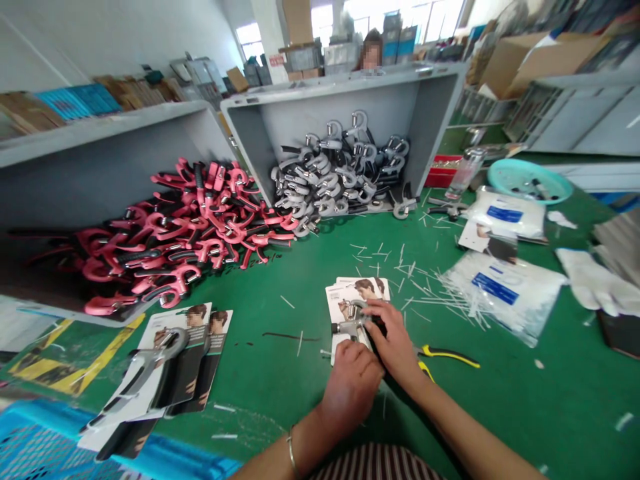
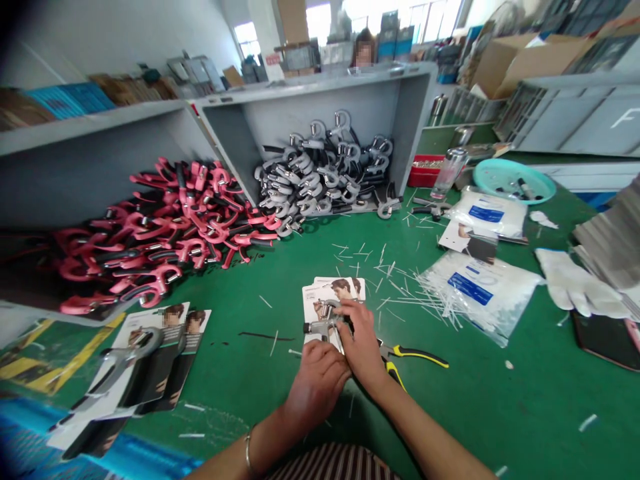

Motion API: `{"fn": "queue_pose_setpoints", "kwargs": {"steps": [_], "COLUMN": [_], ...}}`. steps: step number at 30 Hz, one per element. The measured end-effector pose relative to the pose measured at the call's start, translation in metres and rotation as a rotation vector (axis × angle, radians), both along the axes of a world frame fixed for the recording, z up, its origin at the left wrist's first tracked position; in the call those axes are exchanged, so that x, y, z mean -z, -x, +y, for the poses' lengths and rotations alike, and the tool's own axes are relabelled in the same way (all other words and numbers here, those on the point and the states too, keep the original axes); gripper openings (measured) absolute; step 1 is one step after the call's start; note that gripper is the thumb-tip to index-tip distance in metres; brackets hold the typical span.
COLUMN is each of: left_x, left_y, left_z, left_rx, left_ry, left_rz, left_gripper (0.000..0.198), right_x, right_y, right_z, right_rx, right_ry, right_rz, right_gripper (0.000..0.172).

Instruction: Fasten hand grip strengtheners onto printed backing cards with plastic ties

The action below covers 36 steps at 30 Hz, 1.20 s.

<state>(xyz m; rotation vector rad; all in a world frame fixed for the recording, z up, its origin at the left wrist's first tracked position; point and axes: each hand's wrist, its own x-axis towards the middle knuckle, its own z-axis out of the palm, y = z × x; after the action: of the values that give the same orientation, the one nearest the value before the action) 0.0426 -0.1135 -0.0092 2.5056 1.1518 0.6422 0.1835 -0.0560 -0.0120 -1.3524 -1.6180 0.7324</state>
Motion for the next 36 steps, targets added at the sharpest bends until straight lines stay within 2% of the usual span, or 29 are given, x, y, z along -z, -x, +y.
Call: {"fn": "queue_pose_setpoints", "kwargs": {"steps": [2,3,5,7,9,13,18,22,24,27,29,31,33,36], "left_x": [-0.008,-0.013,-0.019,-0.019,-0.012,0.001,-0.007,-0.015,-0.017,-0.018,-0.018,-0.016,-0.013,-0.008], "left_y": [0.009,0.015,0.029,0.039,0.042,0.038,0.051,0.071,0.073,0.066,0.058,0.053,0.052,0.056], "left_z": [-0.007,-0.010,-0.011,-0.010,-0.007,-0.003,0.000,0.003,0.005,0.007,0.009,0.012,0.014,0.015], "left_rx": [-0.051,-0.145,-0.393,-0.522,-0.510,-0.466,-0.460,-0.522,-0.464,-0.340,-0.309,-0.323,-0.333,-0.328], "left_ry": [-0.001,-0.026,-0.082,-0.084,-0.027,0.062,0.243,0.421,0.395,0.288,0.283,0.361,0.511,0.710], "left_rz": [-0.068,-0.107,-0.148,-0.133,-0.096,-0.097,-0.208,-0.372,-0.409,-0.399,-0.406,-0.461,-0.575,-0.755], "left_gripper": [0.008,0.013,0.037,0.059,0.067,0.047,0.034,0.019,0.012,0.015,0.015,0.017,0.020,0.019], "right_x": [-0.007,-0.011,-0.022,-0.031,-0.037,-0.035,-0.029,-0.030,-0.033,-0.038,-0.042,-0.043,-0.042,-0.037], "right_y": [-0.010,-0.016,-0.027,-0.032,-0.029,-0.009,0.009,0.009,0.009,0.008,0.007,0.005,0.002,-0.002], "right_z": [-0.004,-0.009,-0.021,-0.034,-0.043,-0.048,-0.044,-0.044,-0.044,-0.043,-0.042,-0.041,-0.041,-0.042], "right_rx": [-0.030,-0.056,-0.141,-0.265,-0.364,-0.395,-0.308,-0.307,-0.296,-0.273,-0.262,-0.262,-0.297,-0.376], "right_ry": [0.029,0.042,0.060,0.058,0.028,-0.067,-0.135,-0.108,-0.096,-0.096,-0.110,-0.145,-0.167,-0.098], "right_rz": [0.059,0.070,0.005,-0.168,-0.380,-0.735,-0.929,-0.871,-0.811,-0.754,-0.726,-0.689,-0.639,-0.536], "right_gripper": [0.016,0.016,0.018,0.019,0.019,0.013,0.013,0.015,0.016,0.016,0.015,0.012,0.011,0.008]}}
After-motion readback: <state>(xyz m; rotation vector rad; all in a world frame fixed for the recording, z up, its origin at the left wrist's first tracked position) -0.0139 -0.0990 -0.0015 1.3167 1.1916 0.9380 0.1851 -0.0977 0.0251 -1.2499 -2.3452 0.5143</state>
